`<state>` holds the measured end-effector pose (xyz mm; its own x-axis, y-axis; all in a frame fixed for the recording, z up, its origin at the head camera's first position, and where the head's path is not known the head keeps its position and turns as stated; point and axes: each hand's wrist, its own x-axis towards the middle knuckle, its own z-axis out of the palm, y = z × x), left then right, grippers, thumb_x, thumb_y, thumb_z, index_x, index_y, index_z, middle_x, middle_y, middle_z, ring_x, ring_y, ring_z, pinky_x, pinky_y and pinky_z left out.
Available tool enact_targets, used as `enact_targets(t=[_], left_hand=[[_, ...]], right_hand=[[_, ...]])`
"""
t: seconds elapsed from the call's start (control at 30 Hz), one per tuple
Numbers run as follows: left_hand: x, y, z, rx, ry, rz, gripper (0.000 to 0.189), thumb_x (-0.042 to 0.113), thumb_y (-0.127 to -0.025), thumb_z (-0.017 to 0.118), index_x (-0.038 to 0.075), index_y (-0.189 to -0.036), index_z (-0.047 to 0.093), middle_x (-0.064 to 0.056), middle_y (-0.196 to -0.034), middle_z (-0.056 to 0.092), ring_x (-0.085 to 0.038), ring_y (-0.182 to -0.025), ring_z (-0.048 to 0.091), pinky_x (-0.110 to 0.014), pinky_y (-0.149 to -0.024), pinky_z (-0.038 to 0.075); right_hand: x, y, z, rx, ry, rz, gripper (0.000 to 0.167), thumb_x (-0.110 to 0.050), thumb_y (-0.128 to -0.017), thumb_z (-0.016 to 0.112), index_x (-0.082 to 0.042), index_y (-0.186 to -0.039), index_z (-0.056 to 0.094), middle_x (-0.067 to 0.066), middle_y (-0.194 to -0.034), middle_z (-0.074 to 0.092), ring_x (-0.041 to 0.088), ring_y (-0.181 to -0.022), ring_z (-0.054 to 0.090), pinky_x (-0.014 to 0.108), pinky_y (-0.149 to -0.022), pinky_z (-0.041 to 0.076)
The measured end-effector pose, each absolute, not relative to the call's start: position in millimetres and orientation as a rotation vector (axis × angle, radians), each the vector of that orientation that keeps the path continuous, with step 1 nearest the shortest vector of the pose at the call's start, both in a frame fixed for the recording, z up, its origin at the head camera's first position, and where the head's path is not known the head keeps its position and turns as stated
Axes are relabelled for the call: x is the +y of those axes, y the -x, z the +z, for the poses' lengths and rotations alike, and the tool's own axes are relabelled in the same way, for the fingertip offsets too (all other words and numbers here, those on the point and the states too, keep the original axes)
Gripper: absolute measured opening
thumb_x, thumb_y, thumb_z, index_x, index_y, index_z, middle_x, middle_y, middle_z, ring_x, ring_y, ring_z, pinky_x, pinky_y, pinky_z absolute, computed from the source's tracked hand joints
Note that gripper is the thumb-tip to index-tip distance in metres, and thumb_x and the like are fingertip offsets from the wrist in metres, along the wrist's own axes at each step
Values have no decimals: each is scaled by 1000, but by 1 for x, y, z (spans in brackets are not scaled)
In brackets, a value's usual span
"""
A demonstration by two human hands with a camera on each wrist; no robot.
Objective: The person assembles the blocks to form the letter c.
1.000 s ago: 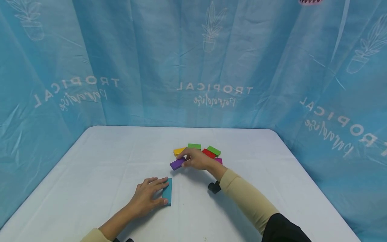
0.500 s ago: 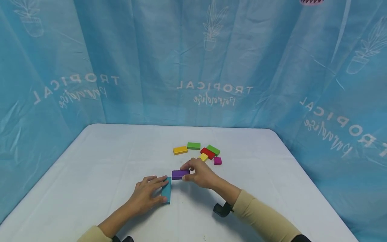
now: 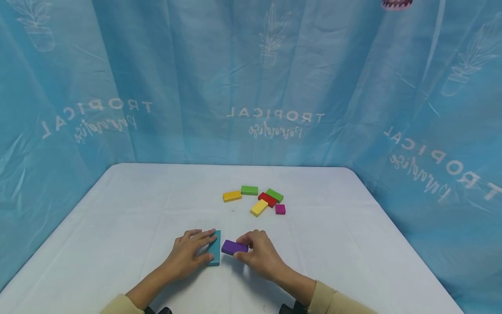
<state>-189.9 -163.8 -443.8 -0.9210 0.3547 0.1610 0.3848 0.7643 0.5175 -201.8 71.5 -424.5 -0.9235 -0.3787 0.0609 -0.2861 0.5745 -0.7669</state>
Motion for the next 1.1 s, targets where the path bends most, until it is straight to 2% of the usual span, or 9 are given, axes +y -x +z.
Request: enact_targets(t=[0.37,0.6,0.9,1.1], left_hand=[[-164,189,-446,-2890,609,-860,50,29,-88,70,9,-133,59,-5,-143,49,-36,-130,36,-61,-96,28],[-163,189,-443,-2925,586,-828,51,31,-88,70,11,-134,58,-4,-143,49,-36,-130,36,-62,-97,28],[-163,191,-445,-2921,588,-825,50,29,-88,70,10,-133,59,-5,-142,49,-37,-130,37,-62,-97,28],[-163,190,-444,-2898,608,-828,51,28,-88,71,9,-133,58,-5,-142,49,-37,-130,37,-62,-97,27]], right_hand=[[71,184,-436,2657,616,-1189,26,-20,-77,82,-10,-98,69,-9,-79,52,11,-81,43,24,-68,38],[69,179,-438,2624,619,-1141,31,-21,-74,84,-11,-97,66,-9,-82,51,8,-81,44,24,-70,40],[63,175,-442,2635,654,-971,49,-34,-68,88,-14,-101,59,-7,-78,47,6,-76,41,22,-64,38],[64,172,-443,2590,682,-966,57,-37,-68,88,-12,-113,61,-9,-78,48,7,-77,42,23,-64,38]])
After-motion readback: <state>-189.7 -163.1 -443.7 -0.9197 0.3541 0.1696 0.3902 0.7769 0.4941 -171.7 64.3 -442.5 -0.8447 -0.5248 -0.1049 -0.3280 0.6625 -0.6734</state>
